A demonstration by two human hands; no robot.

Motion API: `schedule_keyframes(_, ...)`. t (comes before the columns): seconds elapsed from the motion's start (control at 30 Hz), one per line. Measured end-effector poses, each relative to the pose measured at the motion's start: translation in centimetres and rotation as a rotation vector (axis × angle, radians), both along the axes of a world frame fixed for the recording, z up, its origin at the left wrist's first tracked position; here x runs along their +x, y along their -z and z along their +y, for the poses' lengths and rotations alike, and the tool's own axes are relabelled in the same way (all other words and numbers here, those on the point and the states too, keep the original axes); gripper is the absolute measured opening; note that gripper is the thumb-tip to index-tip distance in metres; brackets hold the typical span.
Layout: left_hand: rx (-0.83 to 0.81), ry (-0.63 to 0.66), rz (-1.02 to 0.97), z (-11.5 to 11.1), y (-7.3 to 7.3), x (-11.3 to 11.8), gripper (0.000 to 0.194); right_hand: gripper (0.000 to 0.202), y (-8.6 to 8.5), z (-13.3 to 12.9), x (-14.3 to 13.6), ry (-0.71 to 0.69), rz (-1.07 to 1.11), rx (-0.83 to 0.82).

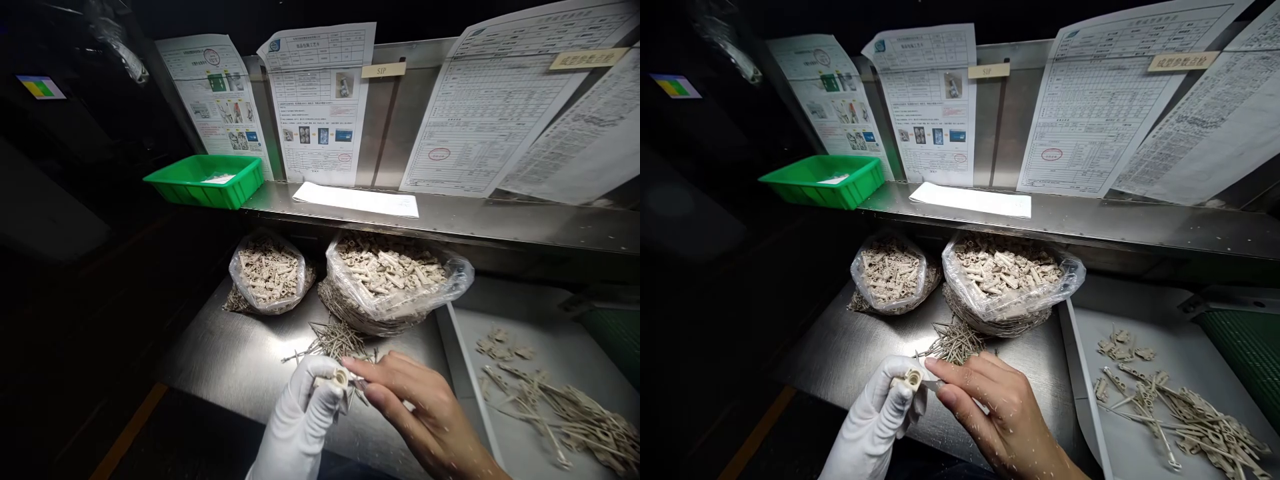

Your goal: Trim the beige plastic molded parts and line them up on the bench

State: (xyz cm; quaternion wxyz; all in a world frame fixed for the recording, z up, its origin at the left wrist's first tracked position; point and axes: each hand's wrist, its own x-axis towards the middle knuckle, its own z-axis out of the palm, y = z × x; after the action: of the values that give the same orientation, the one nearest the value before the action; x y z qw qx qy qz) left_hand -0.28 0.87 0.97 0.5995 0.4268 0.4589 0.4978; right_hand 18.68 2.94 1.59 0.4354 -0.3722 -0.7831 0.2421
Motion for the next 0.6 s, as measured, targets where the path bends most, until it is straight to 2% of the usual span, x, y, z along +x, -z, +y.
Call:
schedule_keyframes(0.07, 0.005, 0.016, -0.004, -0.1, 0.0, -0.1, 0.039, 0.023, -0.1, -0.1, 0.0, -0.028, 0.029, -0.098)
schedule_keyframes(0.17, 0.001, 0.048, 0.02, -0.3, 0.1, -0.4, 0.04, 0.016, -0.1, -0.2, 0.3, -0.055, 0.077, -0.346)
schedule_keyframes(0.27, 0.009, 0.059, 0.127, -0.5, 0.2, -0.8, 0.042, 0.021, -0.1, -0.2, 0.6, -0.054, 0.093, -0.503)
schedule_keyframes(0.43, 0.074, 0.077, 0.303, -0.6, 0.5, -1.2, 0.044, 0.03, 0.5, 0.0, 0.6, -0.013, 0.05, -0.557)
schedule_keyframes(0.6, 0.209, 0.046, 0.396, -0.7, 0.5, -0.9, 0.037, 0.034, 1.0, -0.3, 0.2, 0.07, 0.041, -0.526)
